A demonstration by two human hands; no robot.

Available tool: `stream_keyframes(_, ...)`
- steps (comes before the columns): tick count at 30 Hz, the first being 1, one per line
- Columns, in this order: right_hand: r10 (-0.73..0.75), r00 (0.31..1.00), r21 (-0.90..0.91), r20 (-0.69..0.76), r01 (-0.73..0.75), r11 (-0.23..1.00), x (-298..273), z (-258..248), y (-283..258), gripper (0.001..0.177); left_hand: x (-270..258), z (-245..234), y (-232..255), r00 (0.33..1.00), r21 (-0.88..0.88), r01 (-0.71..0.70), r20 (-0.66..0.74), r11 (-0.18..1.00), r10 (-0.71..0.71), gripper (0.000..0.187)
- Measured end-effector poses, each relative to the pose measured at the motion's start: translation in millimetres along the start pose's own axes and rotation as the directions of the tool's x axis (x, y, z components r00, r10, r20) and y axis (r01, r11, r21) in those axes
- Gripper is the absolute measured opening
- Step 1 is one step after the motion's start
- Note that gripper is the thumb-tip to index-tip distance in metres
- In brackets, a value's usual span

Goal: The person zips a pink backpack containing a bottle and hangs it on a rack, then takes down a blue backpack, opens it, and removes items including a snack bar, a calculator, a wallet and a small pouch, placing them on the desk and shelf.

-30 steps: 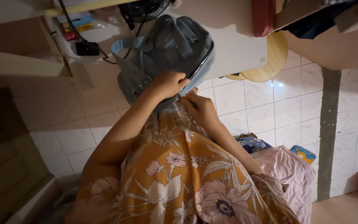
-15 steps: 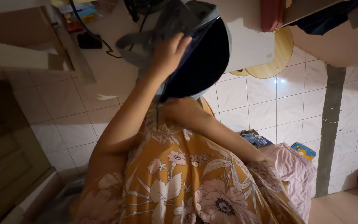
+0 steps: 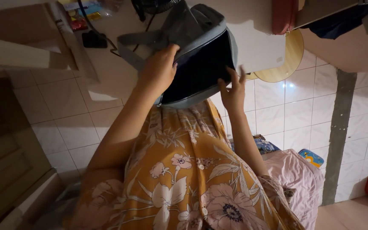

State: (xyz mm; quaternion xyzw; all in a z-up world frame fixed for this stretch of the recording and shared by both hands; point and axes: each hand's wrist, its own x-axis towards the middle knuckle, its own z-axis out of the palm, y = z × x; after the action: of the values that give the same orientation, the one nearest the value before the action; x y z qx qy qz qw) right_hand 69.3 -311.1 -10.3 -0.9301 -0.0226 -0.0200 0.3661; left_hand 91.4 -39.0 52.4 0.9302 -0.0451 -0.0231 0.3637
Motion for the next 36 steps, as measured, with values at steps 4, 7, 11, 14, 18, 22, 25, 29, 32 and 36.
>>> stream_keyframes(4,0.203,0.958,0.205,0.201,-0.244,0.948,13,-3,18,0.049,-4,-8,20,0.99,0.053,-0.035,-0.132,0.998,0.042,0.048)
stream_keyframes(7,-0.026,0.995,0.162,0.093,0.011,0.987,18,-14,38,0.052,-3,-15,32,0.977,0.1,-0.036,-0.206,0.994,0.056,0.055)
stream_keyframes(11,-0.171,0.984,0.145,0.059,0.161,0.976,23,-23,71,0.054,-1,-10,43,0.956,0.138,-0.039,-0.285,0.99,0.077,0.062)
stream_keyframes(14,-0.131,0.975,0.186,0.182,0.096,0.978,30,-17,92,0.055,10,8,39,0.962,0.121,0.049,-0.274,0.991,-0.014,0.058)
stream_keyframes(18,-0.092,0.905,0.018,0.416,0.093,0.996,41,-26,100,0.063,18,36,31,0.886,0.053,0.059,-0.462,0.997,-0.028,0.054)
stream_keyframes(22,-0.218,0.872,-0.123,0.438,0.298,0.947,53,-52,78,0.06,14,54,30,0.837,0.034,0.106,-0.543,0.994,-0.07,0.051)
stream_keyframes(25,-0.416,0.843,-0.124,0.34,0.479,0.869,71,-57,52,0.048,10,63,34,0.834,0.037,0.149,-0.542,0.988,-0.106,0.053)
stream_keyframes(29,-0.63,0.706,-0.079,0.323,0.684,0.725,108,-38,29,0.036,-1,82,37,0.831,-0.016,0.2,-0.528,0.98,-0.178,0.053)
stream_keyframes(32,-0.67,0.633,-0.029,0.388,0.735,0.678,132,-13,26,0.032,-14,98,29,0.857,-0.025,0.234,-0.467,0.972,-0.218,0.053)
stream_keyframes(36,-0.679,0.636,0.013,0.367,0.727,0.687,151,7,36,0.016,-35,119,5,0.905,-0.082,0.277,-0.313,0.957,-0.289,0.05)
